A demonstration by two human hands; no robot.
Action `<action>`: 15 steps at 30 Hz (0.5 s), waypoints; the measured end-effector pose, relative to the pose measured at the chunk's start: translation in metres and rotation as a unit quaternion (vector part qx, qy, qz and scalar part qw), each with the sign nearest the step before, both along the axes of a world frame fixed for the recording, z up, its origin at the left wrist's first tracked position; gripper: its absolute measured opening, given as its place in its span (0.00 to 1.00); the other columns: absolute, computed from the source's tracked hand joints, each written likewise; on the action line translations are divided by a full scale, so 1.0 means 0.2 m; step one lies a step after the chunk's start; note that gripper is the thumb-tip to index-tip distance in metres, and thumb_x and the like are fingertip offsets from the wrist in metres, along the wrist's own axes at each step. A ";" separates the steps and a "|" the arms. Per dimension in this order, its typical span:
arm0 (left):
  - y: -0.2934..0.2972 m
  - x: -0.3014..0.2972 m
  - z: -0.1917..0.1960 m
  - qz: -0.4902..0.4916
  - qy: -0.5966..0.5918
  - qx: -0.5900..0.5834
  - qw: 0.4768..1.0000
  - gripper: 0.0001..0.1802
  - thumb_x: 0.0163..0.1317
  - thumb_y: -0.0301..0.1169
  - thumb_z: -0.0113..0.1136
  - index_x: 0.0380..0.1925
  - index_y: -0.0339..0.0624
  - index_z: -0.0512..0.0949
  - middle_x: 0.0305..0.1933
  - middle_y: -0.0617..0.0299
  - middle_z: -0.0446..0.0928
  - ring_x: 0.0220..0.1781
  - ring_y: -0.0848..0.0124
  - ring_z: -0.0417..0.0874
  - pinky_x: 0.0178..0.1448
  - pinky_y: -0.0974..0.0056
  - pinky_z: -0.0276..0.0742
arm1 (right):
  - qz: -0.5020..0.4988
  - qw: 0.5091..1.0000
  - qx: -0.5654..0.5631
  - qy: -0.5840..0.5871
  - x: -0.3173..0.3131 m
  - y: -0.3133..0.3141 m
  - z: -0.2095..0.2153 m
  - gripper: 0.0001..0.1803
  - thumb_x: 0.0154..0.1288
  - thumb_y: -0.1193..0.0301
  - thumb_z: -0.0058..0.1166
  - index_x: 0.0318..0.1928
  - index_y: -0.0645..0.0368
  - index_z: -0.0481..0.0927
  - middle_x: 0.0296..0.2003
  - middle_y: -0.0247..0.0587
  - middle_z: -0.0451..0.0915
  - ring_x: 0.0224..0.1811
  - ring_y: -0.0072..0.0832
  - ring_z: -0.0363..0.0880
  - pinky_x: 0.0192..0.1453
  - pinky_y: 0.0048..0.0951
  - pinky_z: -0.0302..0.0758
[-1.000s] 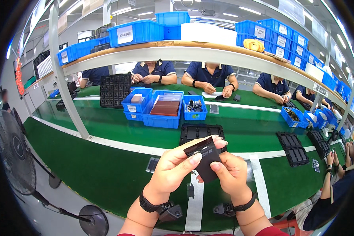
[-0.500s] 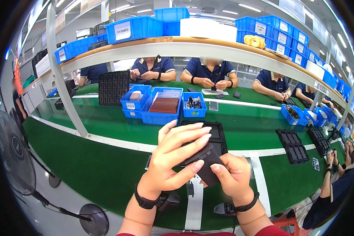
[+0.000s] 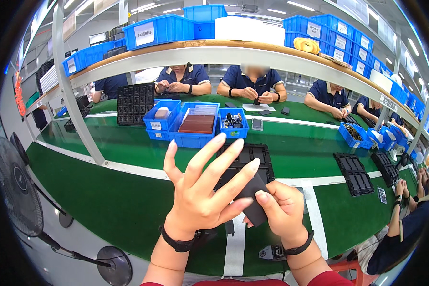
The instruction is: Assembling small electronic components on a factory production line.
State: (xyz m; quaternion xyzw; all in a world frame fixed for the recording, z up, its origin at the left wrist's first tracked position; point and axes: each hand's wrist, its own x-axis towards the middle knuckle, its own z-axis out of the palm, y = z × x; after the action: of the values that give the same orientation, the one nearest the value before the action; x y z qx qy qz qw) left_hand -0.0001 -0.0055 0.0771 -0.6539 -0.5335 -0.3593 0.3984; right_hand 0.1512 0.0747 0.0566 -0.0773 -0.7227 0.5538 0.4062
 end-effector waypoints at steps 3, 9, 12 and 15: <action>-0.01 0.03 -0.02 0.003 -0.012 0.008 1.000 0.35 0.62 0.63 0.25 0.40 0.60 0.82 0.57 0.51 0.70 0.65 0.54 0.60 0.69 0.46 0.29 | -0.029 0.999 0.039 0.020 0.00 -0.01 0.01 0.09 0.65 0.73 0.49 0.29 0.66 0.74 0.20 0.40 0.80 0.20 0.21 0.79 0.22 0.19 0.74; 0.09 0.00 -0.08 -0.480 -0.275 -0.007 0.833 0.43 0.56 0.67 0.38 0.57 0.42 0.69 0.62 0.39 0.61 0.67 0.52 0.59 0.67 0.45 0.48 | 0.068 0.992 -0.089 0.057 -0.04 0.00 -0.03 0.13 0.69 0.67 0.42 0.34 0.64 0.72 0.21 0.40 0.77 0.17 0.21 0.75 0.20 0.19 0.72; 0.14 -0.03 -0.14 -0.642 -0.408 -0.083 0.644 0.51 0.49 0.44 0.67 0.66 0.39 0.48 0.54 0.43 0.71 0.59 0.55 0.71 0.65 0.54 0.57 | 0.311 0.901 -0.299 0.052 -0.07 -0.02 -0.05 0.21 0.72 0.59 0.34 0.32 0.63 0.72 0.13 0.34 0.67 0.08 0.19 0.61 0.14 0.19 0.58; 0.13 -0.03 -0.16 -0.646 -0.415 -0.094 0.633 0.41 0.46 0.26 0.69 0.60 0.33 0.60 0.39 0.50 0.78 0.42 0.63 0.79 0.58 0.57 0.64 | 0.494 0.770 -0.389 0.106 -0.13 -0.02 -0.14 0.20 0.71 0.61 0.34 0.32 0.64 0.72 0.10 0.31 0.61 0.06 0.20 0.54 0.14 0.23 0.53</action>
State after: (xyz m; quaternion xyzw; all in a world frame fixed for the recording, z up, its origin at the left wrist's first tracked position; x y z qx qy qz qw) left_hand -0.0069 0.0208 0.0441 -0.6470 -0.1147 -0.7065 -0.2629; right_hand 0.1257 0.0707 0.0284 0.1982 -0.3362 0.9167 0.0856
